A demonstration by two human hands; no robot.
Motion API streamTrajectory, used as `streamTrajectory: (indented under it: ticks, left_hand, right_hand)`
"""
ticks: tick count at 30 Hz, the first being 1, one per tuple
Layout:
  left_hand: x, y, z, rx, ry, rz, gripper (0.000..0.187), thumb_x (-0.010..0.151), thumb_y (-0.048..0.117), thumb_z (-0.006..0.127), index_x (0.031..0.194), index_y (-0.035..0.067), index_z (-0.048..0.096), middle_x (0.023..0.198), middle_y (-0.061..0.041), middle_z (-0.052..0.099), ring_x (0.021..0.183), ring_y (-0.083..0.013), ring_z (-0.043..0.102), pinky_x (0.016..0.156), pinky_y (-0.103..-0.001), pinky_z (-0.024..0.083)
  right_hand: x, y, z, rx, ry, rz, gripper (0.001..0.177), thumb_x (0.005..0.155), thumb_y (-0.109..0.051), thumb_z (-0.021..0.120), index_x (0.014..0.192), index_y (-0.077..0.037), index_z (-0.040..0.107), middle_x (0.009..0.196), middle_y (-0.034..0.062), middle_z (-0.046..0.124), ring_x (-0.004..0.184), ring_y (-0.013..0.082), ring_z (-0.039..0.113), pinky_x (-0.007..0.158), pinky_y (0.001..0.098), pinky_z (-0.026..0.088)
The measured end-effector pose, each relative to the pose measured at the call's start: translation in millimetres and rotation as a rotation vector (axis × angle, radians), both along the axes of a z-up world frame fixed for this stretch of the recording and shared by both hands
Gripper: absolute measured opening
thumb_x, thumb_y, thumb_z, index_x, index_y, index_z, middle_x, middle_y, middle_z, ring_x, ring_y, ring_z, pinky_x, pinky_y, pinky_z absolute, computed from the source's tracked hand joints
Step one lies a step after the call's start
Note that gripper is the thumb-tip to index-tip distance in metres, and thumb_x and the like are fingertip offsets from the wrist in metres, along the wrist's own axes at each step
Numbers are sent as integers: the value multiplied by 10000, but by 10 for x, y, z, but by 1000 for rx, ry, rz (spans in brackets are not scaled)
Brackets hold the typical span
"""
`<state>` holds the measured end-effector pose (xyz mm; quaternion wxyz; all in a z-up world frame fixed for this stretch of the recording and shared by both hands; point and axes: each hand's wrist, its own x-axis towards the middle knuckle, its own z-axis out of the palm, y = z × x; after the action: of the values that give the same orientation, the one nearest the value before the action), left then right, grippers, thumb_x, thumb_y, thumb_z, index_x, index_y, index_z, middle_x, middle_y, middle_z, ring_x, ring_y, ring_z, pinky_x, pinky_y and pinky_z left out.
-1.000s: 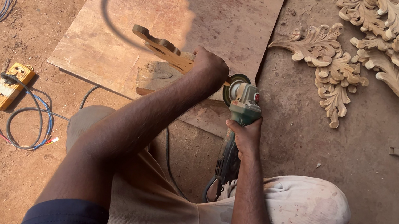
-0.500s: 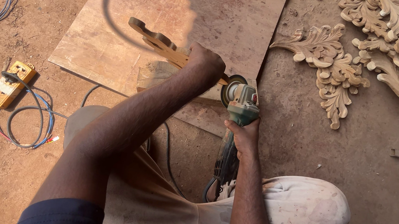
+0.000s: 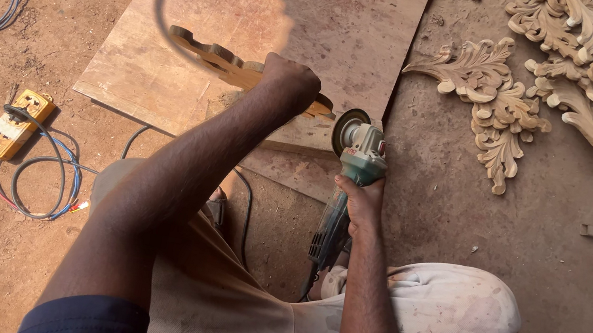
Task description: The person uses an angle grinder to carve and smooth the edges of a decorative wooden piece. They hold the piece with one hand and guide the grinder with the other, repeatedly adjusting the piece's position to work on different sections.
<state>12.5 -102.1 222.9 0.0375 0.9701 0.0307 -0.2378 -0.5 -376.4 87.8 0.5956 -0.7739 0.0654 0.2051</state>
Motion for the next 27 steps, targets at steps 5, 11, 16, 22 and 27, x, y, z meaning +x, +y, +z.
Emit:
streamTrajectory:
  ticks: [5,11,16,22,27]
  left_hand:
    - [-5,-45,-18,32,4,-20,263,970,337,737,1181,180,744,1039,-19,771,911,-185,718,831,-387,453]
    - [-27,-2,-39,4,-38,4,233,1004,339,696,1170,187,757,1054,-17,769,941,-194,721,837,-402,455]
    - [-52,110,-44,-17,-7,-5,215,975,310,724,1174,238,766,1086,28,766,992,-187,717,875,-425,453]
    - [-84,171,-100,-54,-92,37,209,1017,286,663,1213,264,732,1107,29,756,1007,-189,714,874,-436,495]
    - [-75,170,-100,-13,-70,-1,227,1016,301,654,1229,244,709,1090,18,755,990,-183,723,866,-432,512]
  right_hand:
    - [-60,110,-23,-38,-140,98,958,689,-82,846,1484,-63,312,1327,142,561,1226,249,584,1044,426,515]
    - [12,24,-133,-70,-100,123,936,698,-102,862,1474,-79,338,1297,115,595,1220,230,591,1020,399,471]
    - [40,-83,-237,107,162,-21,606,733,-161,836,1267,-50,572,1025,120,666,899,248,667,751,435,575]
    - [53,-95,-203,107,124,15,622,716,-197,832,1265,-42,585,1041,118,666,926,240,675,790,449,585]
    - [59,-5,-158,14,24,61,686,700,-209,849,1305,-89,550,1116,84,676,1049,194,670,890,416,557]
